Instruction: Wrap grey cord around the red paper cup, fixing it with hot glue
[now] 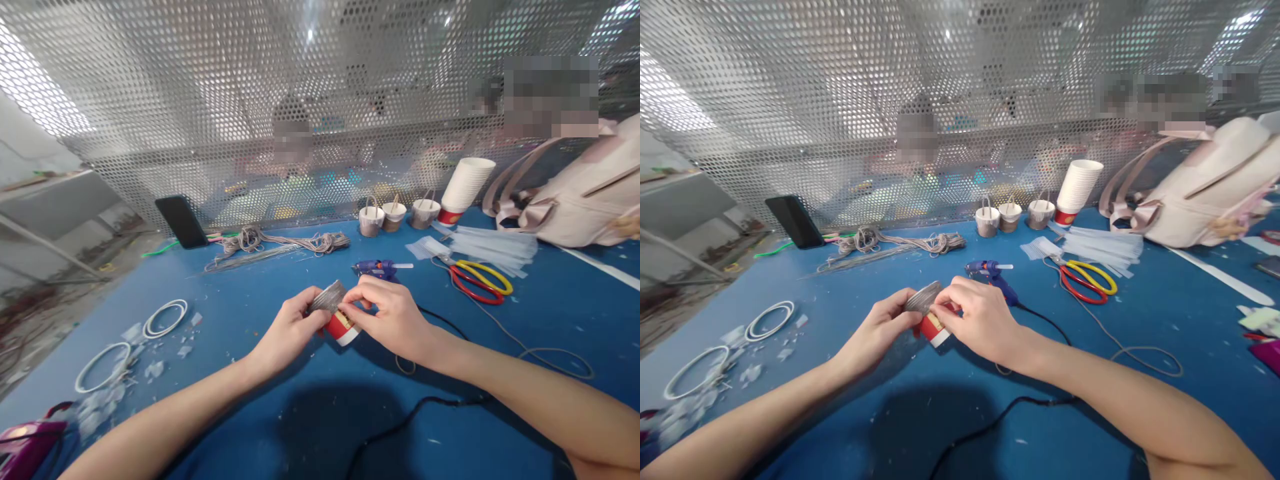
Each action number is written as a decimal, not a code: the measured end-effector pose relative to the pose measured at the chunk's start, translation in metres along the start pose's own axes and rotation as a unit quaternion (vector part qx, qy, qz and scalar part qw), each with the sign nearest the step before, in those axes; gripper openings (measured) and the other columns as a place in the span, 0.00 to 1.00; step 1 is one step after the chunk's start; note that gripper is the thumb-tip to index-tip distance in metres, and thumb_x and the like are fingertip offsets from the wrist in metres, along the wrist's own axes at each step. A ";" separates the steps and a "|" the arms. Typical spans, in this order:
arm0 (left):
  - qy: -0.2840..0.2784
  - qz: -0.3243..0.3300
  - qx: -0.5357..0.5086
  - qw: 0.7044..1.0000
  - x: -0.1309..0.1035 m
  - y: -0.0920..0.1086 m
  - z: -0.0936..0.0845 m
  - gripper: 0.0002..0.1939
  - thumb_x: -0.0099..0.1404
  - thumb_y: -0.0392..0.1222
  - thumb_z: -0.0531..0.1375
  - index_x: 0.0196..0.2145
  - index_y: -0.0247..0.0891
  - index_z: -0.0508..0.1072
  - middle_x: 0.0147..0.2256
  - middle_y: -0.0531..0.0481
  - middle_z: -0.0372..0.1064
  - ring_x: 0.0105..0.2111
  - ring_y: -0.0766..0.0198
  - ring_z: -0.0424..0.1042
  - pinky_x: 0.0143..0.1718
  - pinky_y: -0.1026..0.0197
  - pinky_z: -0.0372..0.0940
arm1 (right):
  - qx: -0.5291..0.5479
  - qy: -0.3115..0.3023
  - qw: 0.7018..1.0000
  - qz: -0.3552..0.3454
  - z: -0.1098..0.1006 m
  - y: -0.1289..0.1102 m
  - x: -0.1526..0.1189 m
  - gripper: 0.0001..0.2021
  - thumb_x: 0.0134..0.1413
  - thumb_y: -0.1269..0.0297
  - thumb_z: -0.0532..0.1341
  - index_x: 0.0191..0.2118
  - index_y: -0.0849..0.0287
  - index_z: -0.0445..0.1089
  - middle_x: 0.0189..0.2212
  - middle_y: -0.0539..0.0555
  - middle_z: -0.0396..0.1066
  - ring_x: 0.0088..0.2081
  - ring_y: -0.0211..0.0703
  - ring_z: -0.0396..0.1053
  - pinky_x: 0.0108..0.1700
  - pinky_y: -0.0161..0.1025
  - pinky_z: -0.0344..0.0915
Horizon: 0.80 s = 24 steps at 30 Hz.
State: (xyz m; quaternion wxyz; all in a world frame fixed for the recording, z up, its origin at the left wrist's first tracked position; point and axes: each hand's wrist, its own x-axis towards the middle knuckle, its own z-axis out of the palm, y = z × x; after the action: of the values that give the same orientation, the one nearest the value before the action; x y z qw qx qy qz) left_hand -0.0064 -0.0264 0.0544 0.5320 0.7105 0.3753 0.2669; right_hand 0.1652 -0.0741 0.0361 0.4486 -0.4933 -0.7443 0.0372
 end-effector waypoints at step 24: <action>0.098 0.176 0.196 0.960 -0.003 -0.023 0.014 0.07 0.54 0.37 0.56 0.20 0.36 0.63 0.20 0.57 0.57 0.21 0.71 0.56 0.22 0.68 0.54 | -0.096 -0.012 0.991 -0.095 0.002 0.005 -0.014 0.09 0.58 0.69 0.55 0.28 0.59 0.69 0.21 0.51 0.68 0.24 0.37 0.63 0.27 0.36 0.60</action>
State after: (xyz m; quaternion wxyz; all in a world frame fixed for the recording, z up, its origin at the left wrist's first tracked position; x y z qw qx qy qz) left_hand -0.0034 -0.0330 0.0288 0.2871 0.8262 0.3396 0.3459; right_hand 0.1688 -0.0820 0.0234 0.3915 -0.4607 -0.7933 -0.0715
